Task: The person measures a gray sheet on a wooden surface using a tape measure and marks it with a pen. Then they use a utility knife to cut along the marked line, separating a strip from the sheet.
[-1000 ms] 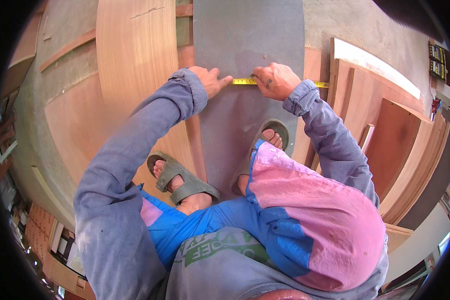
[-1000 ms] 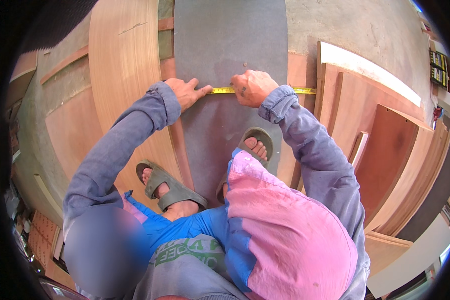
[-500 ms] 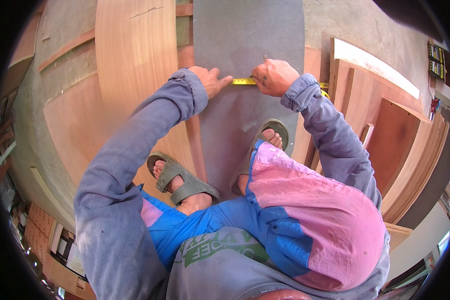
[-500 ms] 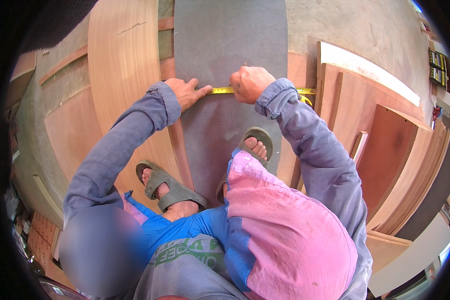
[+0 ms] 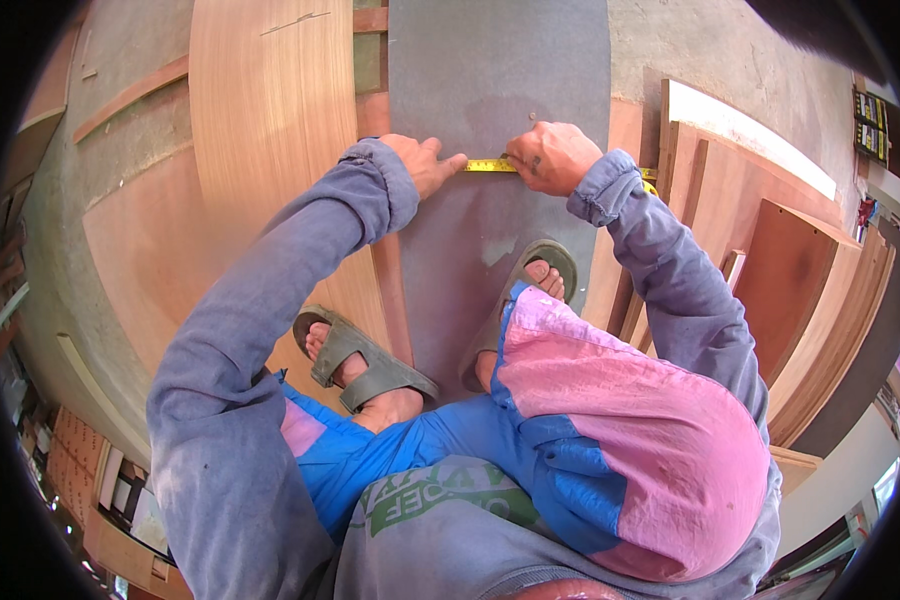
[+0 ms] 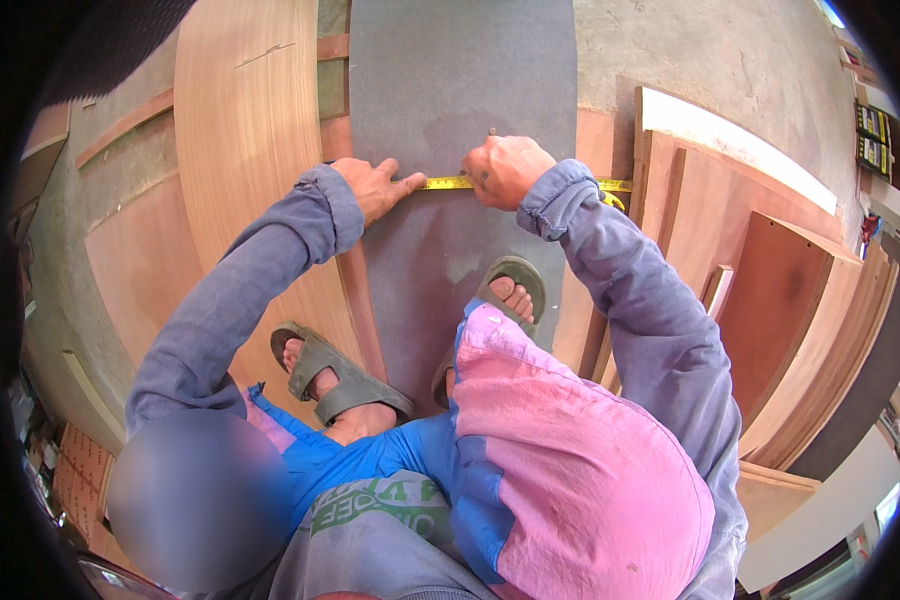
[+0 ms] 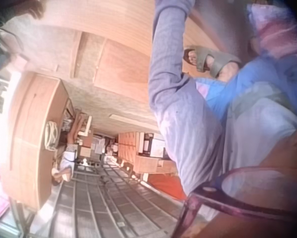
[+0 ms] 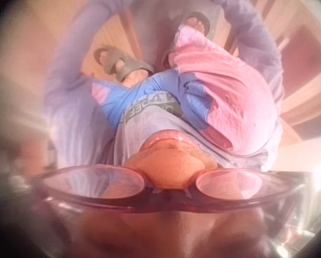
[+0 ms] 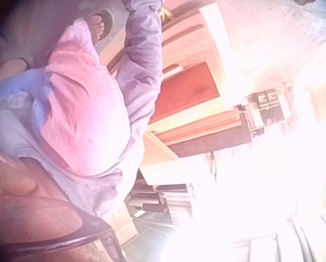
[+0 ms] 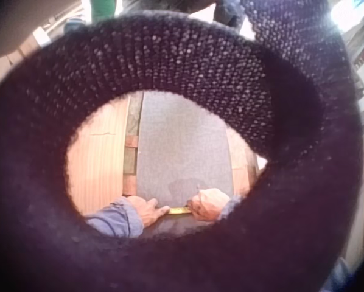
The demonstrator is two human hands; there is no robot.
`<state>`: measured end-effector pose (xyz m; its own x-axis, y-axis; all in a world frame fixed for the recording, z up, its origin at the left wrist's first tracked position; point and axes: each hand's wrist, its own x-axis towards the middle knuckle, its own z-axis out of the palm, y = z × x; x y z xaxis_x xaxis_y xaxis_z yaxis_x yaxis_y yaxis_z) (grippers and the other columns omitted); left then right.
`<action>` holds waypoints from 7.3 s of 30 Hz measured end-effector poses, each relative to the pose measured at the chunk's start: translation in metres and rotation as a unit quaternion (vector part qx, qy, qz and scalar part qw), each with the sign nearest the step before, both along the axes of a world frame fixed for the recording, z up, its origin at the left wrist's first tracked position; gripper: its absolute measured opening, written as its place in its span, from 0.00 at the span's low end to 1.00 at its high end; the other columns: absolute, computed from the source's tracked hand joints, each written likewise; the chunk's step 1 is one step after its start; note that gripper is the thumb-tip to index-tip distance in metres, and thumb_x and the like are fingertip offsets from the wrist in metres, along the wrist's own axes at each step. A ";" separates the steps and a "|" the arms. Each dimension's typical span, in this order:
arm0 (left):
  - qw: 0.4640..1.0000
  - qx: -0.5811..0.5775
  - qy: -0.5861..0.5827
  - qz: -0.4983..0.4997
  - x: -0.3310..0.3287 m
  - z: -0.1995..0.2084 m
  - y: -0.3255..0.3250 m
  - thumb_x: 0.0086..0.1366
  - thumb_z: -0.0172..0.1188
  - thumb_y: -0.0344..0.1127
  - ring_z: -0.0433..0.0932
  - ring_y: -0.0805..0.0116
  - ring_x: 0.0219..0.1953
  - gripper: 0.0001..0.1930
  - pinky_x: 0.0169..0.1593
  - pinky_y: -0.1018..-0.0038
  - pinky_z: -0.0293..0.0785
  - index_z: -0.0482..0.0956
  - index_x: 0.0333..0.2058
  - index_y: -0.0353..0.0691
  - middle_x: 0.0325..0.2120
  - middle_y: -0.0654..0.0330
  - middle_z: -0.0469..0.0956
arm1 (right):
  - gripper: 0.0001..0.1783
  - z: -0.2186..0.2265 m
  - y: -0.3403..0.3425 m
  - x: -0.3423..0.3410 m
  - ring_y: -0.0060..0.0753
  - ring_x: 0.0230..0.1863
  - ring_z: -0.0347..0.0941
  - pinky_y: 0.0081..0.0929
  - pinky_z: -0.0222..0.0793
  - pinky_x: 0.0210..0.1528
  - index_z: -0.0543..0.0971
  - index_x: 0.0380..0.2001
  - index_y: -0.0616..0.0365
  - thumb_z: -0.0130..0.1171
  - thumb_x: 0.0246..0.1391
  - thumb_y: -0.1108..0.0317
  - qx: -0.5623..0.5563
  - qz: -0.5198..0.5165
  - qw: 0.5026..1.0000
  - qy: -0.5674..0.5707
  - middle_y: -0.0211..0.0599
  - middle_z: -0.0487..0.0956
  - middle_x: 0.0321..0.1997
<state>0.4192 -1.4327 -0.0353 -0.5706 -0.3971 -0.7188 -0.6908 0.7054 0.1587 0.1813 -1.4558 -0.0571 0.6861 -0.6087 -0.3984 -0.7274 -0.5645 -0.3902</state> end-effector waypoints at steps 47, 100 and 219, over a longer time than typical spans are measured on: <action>1.000 -0.011 0.019 0.015 0.003 -0.004 0.003 0.70 0.47 0.32 0.83 0.53 0.36 0.30 0.36 0.60 0.81 0.57 0.70 0.60 0.46 0.51 0.72 | 0.12 -0.001 0.016 0.003 0.60 0.32 0.80 0.49 0.77 0.38 0.83 0.29 0.57 0.54 0.56 0.64 0.057 -0.106 0.993 0.004 0.54 0.81 0.27; 0.944 -0.023 -0.100 0.315 0.311 0.119 0.214 0.63 0.59 0.35 0.80 0.43 0.30 0.18 0.34 0.51 0.75 0.71 0.51 0.37 0.29 0.44 0.80 | 0.36 0.004 0.186 -0.068 0.48 0.34 0.80 0.38 0.74 0.37 0.57 0.71 0.53 0.51 0.61 0.75 0.013 -0.559 0.809 -0.182 0.50 0.80 0.35; 0.742 -0.381 0.053 0.549 0.295 -0.071 0.254 0.73 0.51 0.43 0.69 0.46 0.58 0.22 0.59 0.57 0.67 0.70 0.61 0.39 0.58 0.46 0.68 | 0.13 -0.023 0.099 -0.025 0.28 0.20 0.74 0.27 0.68 0.23 0.77 0.39 0.58 0.59 0.62 0.59 0.006 -0.624 0.736 -0.261 0.36 0.78 0.24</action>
